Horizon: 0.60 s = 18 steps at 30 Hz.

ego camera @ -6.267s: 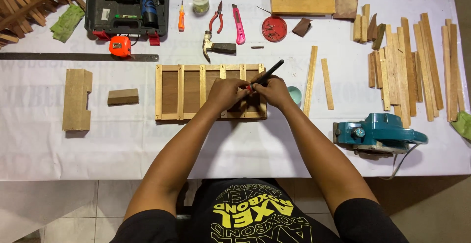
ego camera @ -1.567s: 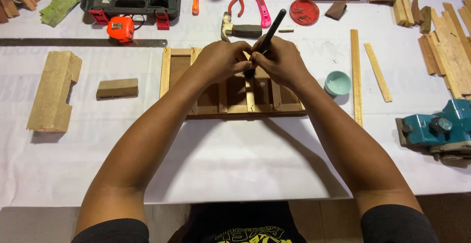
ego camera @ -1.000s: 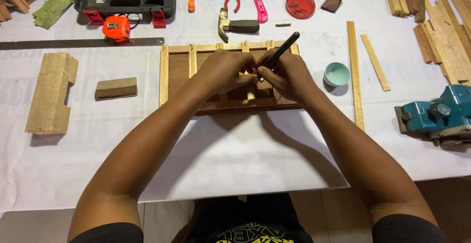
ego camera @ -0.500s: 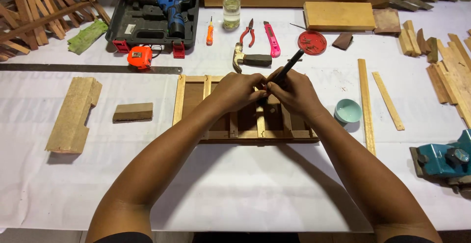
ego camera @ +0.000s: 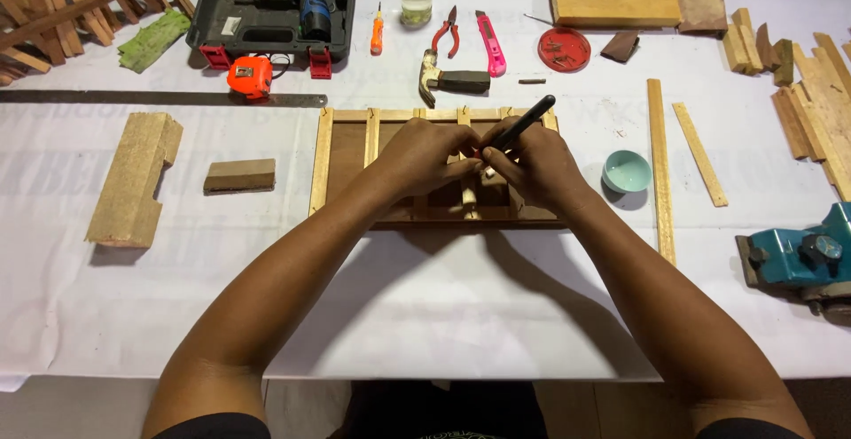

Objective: Apply wood glue with a brush to join wooden strips and sand the surfaces.

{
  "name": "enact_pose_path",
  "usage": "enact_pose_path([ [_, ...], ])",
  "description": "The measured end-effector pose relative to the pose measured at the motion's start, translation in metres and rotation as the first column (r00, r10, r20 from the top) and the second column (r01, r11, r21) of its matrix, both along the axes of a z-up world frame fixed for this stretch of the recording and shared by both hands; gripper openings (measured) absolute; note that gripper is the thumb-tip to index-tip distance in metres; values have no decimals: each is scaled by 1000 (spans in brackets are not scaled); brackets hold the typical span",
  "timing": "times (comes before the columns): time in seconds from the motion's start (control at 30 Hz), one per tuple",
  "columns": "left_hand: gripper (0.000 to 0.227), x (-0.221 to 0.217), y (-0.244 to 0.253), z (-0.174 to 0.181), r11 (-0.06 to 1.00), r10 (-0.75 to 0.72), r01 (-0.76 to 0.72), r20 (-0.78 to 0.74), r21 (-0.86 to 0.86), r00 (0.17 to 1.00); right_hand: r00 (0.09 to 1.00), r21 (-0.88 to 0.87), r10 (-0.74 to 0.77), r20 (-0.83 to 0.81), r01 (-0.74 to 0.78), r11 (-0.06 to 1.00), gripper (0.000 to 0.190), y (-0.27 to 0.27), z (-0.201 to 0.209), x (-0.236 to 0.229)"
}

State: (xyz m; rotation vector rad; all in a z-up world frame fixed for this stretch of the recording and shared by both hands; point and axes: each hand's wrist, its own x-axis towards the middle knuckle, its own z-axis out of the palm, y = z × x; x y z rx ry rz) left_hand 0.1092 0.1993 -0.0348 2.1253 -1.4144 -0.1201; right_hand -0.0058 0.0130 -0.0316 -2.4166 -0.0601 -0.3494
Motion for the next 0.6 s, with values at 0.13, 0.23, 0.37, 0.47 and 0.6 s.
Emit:
enact_pose_path([
  [0.13, 29, -30, 15, -7, 1000, -16, 17, -8, 4, 1000, 998, 95, 58, -35, -55, 994, 14, 8, 3, -24],
  [0.23, 28, -38, 22, -10, 996, -28, 33, 60, -85, 998, 994, 27, 34, -102, -31, 999, 12, 18, 14, -29],
  [0.37, 26, -37, 34, 7, 991, -18, 24, 45, -133, 999, 999, 65, 28, -31, -26, 998, 12, 28, 20, -25],
  [0.47, 27, -30, 44, 17, 996, 11, -12, -7, -90, 1000, 998, 93, 56, 28, -58, 994, 11, 36, 21, -18],
  [0.6, 29, -19, 55, 19, 990, 4, 3, 51, -139, 999, 993, 163, 90, 74, -101, 981, 10, 44, 16, -6],
])
